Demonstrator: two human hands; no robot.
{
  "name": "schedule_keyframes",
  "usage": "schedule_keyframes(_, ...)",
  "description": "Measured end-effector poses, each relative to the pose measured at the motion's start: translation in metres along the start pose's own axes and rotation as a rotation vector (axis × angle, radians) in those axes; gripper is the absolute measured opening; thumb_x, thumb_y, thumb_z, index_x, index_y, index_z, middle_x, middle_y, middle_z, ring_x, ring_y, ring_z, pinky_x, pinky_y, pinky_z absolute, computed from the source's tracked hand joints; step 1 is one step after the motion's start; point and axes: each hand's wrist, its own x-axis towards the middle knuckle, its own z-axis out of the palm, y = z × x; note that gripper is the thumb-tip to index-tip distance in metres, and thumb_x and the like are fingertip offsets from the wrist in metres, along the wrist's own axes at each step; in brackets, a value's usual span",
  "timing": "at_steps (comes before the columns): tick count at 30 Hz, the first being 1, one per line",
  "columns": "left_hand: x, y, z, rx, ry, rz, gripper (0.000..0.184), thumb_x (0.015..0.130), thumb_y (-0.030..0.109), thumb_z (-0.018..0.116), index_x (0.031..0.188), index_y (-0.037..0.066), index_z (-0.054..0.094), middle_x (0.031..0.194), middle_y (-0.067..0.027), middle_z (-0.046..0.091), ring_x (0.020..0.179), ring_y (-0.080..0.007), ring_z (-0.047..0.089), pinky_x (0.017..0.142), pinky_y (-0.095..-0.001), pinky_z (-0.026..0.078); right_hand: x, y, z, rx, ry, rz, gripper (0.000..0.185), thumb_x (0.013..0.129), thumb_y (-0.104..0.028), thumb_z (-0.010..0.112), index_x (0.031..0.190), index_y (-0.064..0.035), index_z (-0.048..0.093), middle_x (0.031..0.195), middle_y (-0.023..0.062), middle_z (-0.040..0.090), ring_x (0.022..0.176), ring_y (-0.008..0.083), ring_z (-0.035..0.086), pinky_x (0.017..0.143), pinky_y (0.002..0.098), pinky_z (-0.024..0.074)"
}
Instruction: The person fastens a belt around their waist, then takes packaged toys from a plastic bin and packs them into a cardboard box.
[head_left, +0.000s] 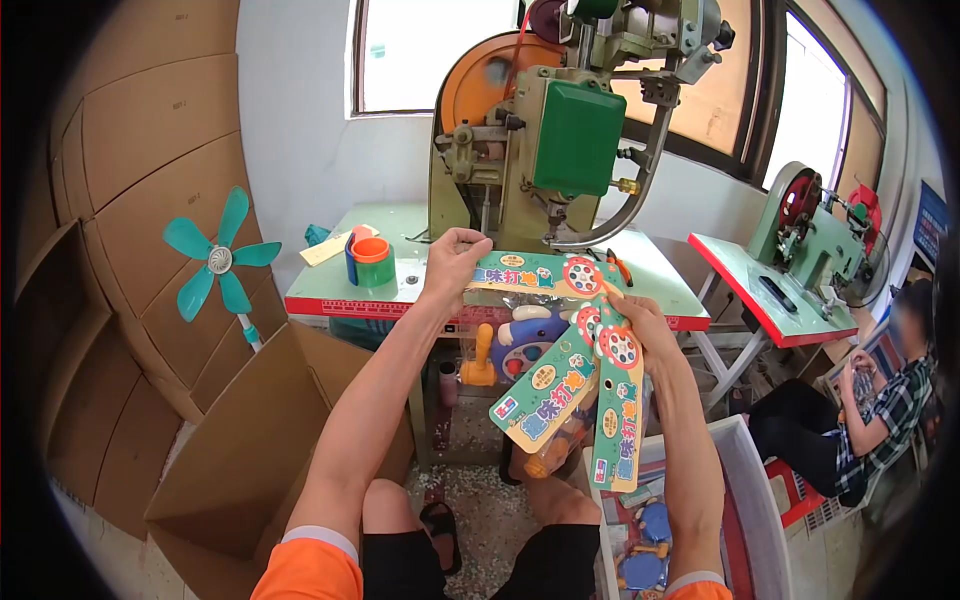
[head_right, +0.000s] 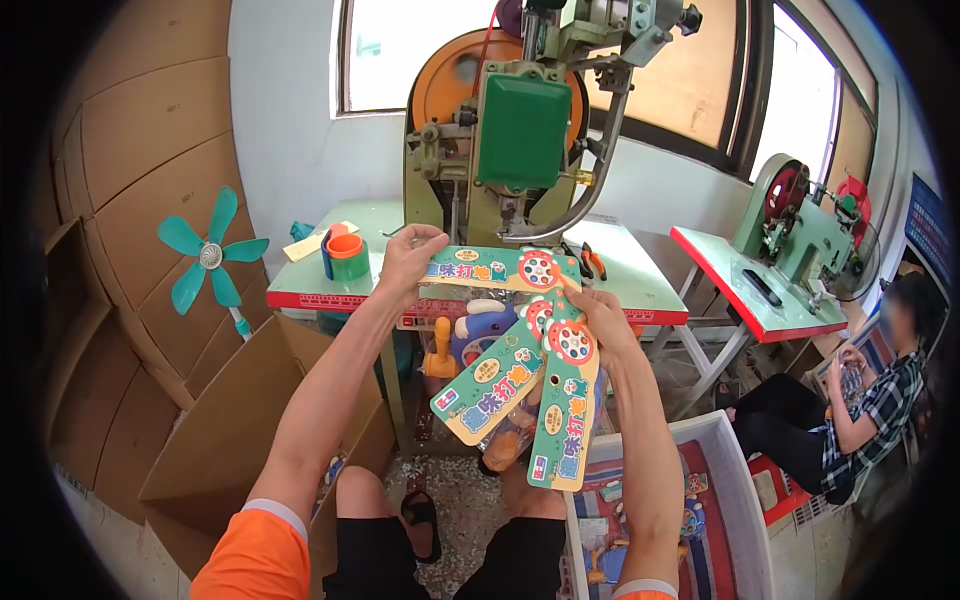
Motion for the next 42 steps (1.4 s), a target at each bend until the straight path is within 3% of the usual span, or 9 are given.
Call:
schedule_keyframes(12, -0.003, 0.008, 0.001, 0.038, -0.006, -0.075, 0.024, 0.09, 0.005, 0.074, 0.108, 0.001, 0.058, 0.087, -0.0077, 0.068, 0.068, -0.013, 0.067, 0.055, -0.0256, 0.056, 0.003, 0.003, -0.005, -0.013, -0.004, 0.017, 0.028, 0.102, -0.018, 0.06, 0.106, 0.0095, 0.063, 0.09, 0.0161, 0.074, 0.066, 0.0162, 0.073, 0.056, 0.028, 0.0621)
schedule_keyframes(20, -0.032, 0.023, 0.0, -0.072, 0.008, -0.133, 0.028, 0.092, 0.011, 0.074, 0.113, 0.001, 0.058, 0.095, -0.01, 0.068, 0.087, -0.0151, 0.068, 0.073, -0.0298, 0.057, -0.021, 0.005, 0.007, 0.016, 0.052, -0.016, 0.022, 0.1, -0.016, 0.062, 0.102, 0.0064, 0.064, 0.088, 0.0134, 0.074, 0.065, 0.0141, 0.072, 0.056, 0.0265, 0.0601)
schedule_keyframes(24, -0.096, 0.032, -0.026, -0.354, -0.221, -0.271, 0.028, 0.098, 0.018, 0.066, 0.117, -0.002, 0.062, 0.106, -0.0109, 0.071, 0.099, -0.0155, 0.069, 0.084, -0.0298, 0.057, -0.05, 0.016, 0.016, 0.043, 0.063, -0.063, 0.023, 0.101, -0.016, 0.061, 0.106, 0.0061, 0.064, 0.09, 0.0123, 0.074, 0.069, 0.0137, 0.072, 0.061, 0.0268, 0.0605)
schedule_keyframes(26, -0.137, 0.018, -0.041, 0.038, -0.508, -0.059, 0.031, 0.104, 0.023, 0.058, 0.119, -0.003, 0.067, 0.117, -0.0099, 0.071, 0.105, -0.0128, 0.067, 0.089, -0.0285, 0.054, -0.059, 0.031, 0.019, 0.091, 0.038, -0.089, 0.027, 0.103, -0.017, 0.058, 0.114, 0.0074, 0.062, 0.092, 0.0134, 0.074, 0.072, 0.0154, 0.074, 0.065, 0.0292, 0.0625)
schedule_keyframes(29, -0.183, 0.018, -0.057, 0.19, -0.407, 0.007, 0.03, 0.105, 0.022, 0.056, 0.117, -0.001, 0.071, 0.119, -0.007, 0.072, 0.099, -0.0099, 0.065, 0.088, -0.0284, 0.052, -0.079, 0.042, 0.036, 0.033, -0.032, -0.067, 0.024, 0.103, -0.015, 0.058, 0.113, 0.0055, 0.064, 0.096, 0.0119, 0.074, 0.076, 0.0127, 0.073, 0.067, 0.0295, 0.0616)
schedule_keyframes(33, -0.224, 0.067, -0.121, 0.315, -0.107, -0.212, 0.03, 0.106, 0.024, 0.055, 0.104, 0.0, 0.072, 0.113, -0.0074, 0.072, 0.093, -0.0119, 0.065, 0.088, -0.0305, 0.052, -0.105, 0.051, 0.077, -0.046, -0.048, -0.11, 0.018, 0.101, -0.015, 0.063, 0.105, 0.002, 0.068, 0.09, 0.003, 0.071, 0.075, 0.0073, 0.067, 0.068, 0.0231, 0.054)
schedule_keyframes(35, -0.235, 0.077, -0.188, 0.402, 0.002, 0.019, 0.027, 0.105, 0.024, 0.057, 0.11, 0.002, 0.072, 0.098, -0.0002, 0.073, 0.088, -0.0069, 0.061, 0.083, -0.0255, 0.049, -0.107, 0.068, 0.081, -0.086, -0.038, -0.152, 0.018, 0.102, -0.014, 0.062, 0.107, 0.002, 0.068, 0.09, 0.0022, 0.07, 0.076, 0.0061, 0.066, 0.069, 0.022, 0.0529)
schedule_keyframes(38, -0.265, 0.103, -0.277, 0.421, 0.321, -0.028, 0.026, 0.104, 0.025, 0.058, 0.108, 0.002, 0.07, 0.095, -0.0004, 0.071, 0.088, -0.0079, 0.061, 0.079, -0.0236, 0.049, -0.103, 0.092, 0.086, -0.103, -0.067, -0.154, 0.019, 0.103, -0.015, 0.06, 0.109, 0.0018, 0.067, 0.091, 0.0013, 0.069, 0.078, 0.0045, 0.064, 0.07, 0.02, 0.0512)
schedule_keyframes(42, -0.313, 0.068, -0.408, 0.307, 0.622, -0.108, 0.023, 0.103, 0.022, 0.062, 0.117, 0.004, 0.064, 0.1, -0.0017, 0.067, 0.087, -0.0106, 0.063, 0.074, -0.0266, 0.054, -0.095, 0.107, 0.115, -0.11, 0.023, -0.211, 0.019, 0.105, -0.016, 0.059, 0.108, 0.0007, 0.066, 0.091, 0.0019, 0.069, 0.078, 0.0042, 0.064, 0.069, 0.0201, 0.0506)
